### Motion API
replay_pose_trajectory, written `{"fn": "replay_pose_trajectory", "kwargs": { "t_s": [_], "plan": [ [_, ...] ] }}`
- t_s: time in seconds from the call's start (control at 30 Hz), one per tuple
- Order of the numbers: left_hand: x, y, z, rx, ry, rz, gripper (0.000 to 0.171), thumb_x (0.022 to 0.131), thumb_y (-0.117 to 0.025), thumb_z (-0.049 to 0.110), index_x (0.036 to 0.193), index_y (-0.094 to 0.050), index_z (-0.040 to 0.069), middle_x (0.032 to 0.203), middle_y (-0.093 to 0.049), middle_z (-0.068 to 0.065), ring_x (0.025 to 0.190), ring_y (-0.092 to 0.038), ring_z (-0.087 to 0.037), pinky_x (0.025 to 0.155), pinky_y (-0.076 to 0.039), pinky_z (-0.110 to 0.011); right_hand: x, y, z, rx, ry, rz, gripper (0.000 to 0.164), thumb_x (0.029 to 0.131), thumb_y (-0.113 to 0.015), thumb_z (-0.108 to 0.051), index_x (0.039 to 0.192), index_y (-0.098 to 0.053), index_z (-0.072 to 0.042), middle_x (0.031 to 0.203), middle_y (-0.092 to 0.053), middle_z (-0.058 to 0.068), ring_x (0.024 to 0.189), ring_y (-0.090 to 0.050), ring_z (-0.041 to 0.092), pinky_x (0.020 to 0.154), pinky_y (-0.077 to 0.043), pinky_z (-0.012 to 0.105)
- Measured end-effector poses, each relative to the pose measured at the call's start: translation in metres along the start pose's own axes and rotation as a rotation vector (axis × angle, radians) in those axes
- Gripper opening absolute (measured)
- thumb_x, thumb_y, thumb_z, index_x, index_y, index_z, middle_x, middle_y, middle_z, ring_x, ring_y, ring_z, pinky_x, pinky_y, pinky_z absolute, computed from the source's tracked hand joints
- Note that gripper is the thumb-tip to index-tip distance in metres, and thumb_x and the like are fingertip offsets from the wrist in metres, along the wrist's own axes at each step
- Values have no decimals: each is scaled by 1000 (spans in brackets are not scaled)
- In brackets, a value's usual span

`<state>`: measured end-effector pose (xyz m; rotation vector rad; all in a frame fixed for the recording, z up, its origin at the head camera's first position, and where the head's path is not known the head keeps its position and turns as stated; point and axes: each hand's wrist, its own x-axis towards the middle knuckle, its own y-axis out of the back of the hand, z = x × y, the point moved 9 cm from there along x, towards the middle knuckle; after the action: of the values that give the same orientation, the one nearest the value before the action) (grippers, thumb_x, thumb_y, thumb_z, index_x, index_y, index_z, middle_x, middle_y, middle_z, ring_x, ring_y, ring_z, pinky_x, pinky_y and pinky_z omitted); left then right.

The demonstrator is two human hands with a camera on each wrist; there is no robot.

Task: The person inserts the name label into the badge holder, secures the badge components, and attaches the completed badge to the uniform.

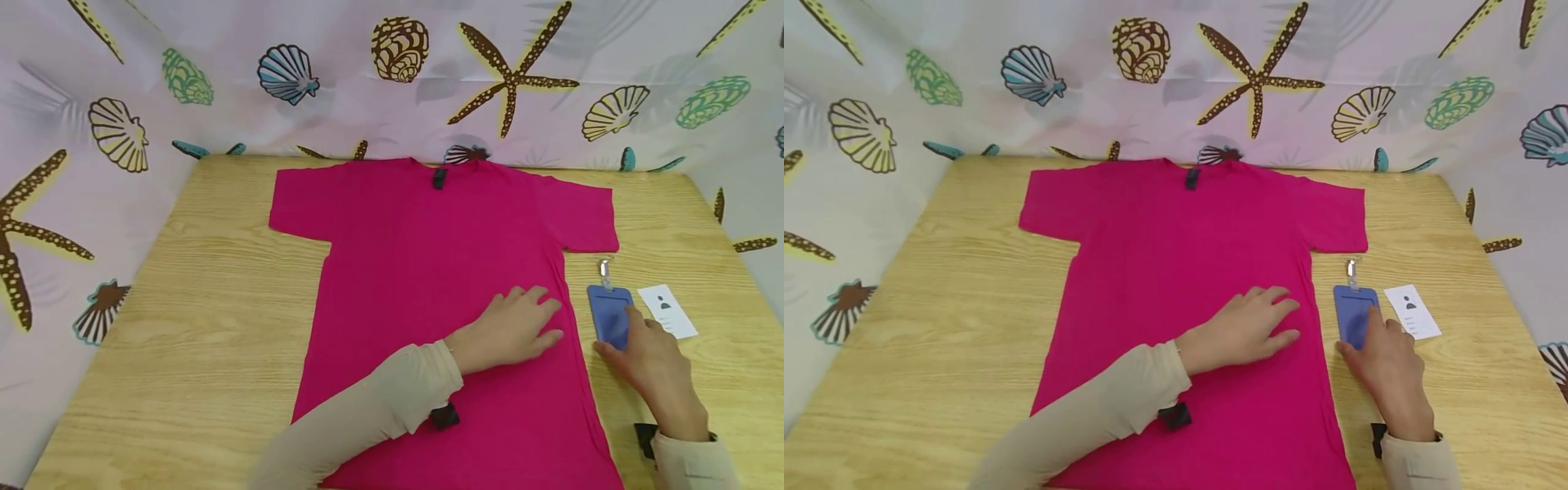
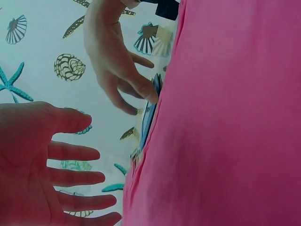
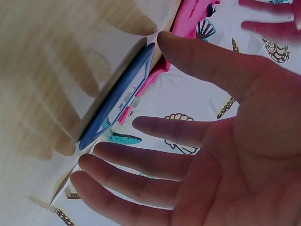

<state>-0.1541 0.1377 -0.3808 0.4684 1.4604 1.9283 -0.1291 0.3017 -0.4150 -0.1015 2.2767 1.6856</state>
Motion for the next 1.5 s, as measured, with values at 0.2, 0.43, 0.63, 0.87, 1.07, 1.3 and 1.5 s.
{"fn": "replay_pose_trajectory", "kwargs": {
  "t_s": [0.2, 0.43, 0.63, 0.87, 1.07, 1.3, 1.5],
  "plan": [
    [37, -4, 27, -32, -24, -1, 40, 96, -54, 39, 133, -56, 24, 134, -53, 4, 109, -57, -15, 79, -54, -28, 0, 2, -1, -17, 16, 4, 79, 86, -66, -33, 138, -30, 15, 123, -41, 46, 107, -48, 61, 72, -47, 69],
    [73, -19, 46, -162, -41, 6, 28, 96, -54, 28, 122, -61, 20, 118, -58, 6, 89, -56, -5, 63, -48, -15, -1, 6, 0, -2, 51, 27, 73, 87, -66, -28, 136, -32, 14, 114, -49, 44, 103, -52, 58, 71, -48, 63],
    [77, -32, 47, -217, -45, 44, 26, 93, -57, 19, 119, -64, 18, 112, -59, 6, 81, -53, -3, 60, -43, -11, -2, 6, 6, -6, -7, -1, 75, 85, -68, -30, 136, -32, 12, 113, -50, 42, 102, -52, 57, 66, -49, 64],
    [77, -40, 43, -187, 1, 67, 39, 93, -57, 24, 132, -55, 20, 128, -55, 3, 109, -54, -10, 81, -49, -22, -2, 11, 11, 45, -31, -8, 82, 78, -74, -30, 134, -31, 13, 111, -50, 44, 96, -55, 55, 62, -49, 59],
    [78, -48, 45, -155, 68, 68, 47, 92, -58, 27, 138, -47, 19, 137, -48, 1, 120, -46, -16, 94, -43, -24, -2, 10, 18, 86, -48, -50, 92, 74, -77, -33, 134, -26, 15, 109, -49, 46, 95, -55, 55, 63, -48, 55],
    [81, -47, 39, -152, 163, 89, 39, 92, -59, 26, 129, -51, 21, 131, -50, 4, 120, -40, -15, 96, -37, -25, 0, 4, 23, 116, -83, -124, 105, 71, -82, -35, 137, -18, 17, 117, -45, 47, 104, -50, 55, 75, -48, 58],
    [85, -44, 33, -233, 178, 99, 39, 92, -61, 30, 128, -53, 19, 115, -55, 5, 108, -45, -13, 84, -36, -22, 2, 2, 27, 105, -80, -158, 105, 71, -82, -44, 132, -26, 22, 108, -51, 42, 96, -54, 48, 78, -48, 55]
  ]
}}
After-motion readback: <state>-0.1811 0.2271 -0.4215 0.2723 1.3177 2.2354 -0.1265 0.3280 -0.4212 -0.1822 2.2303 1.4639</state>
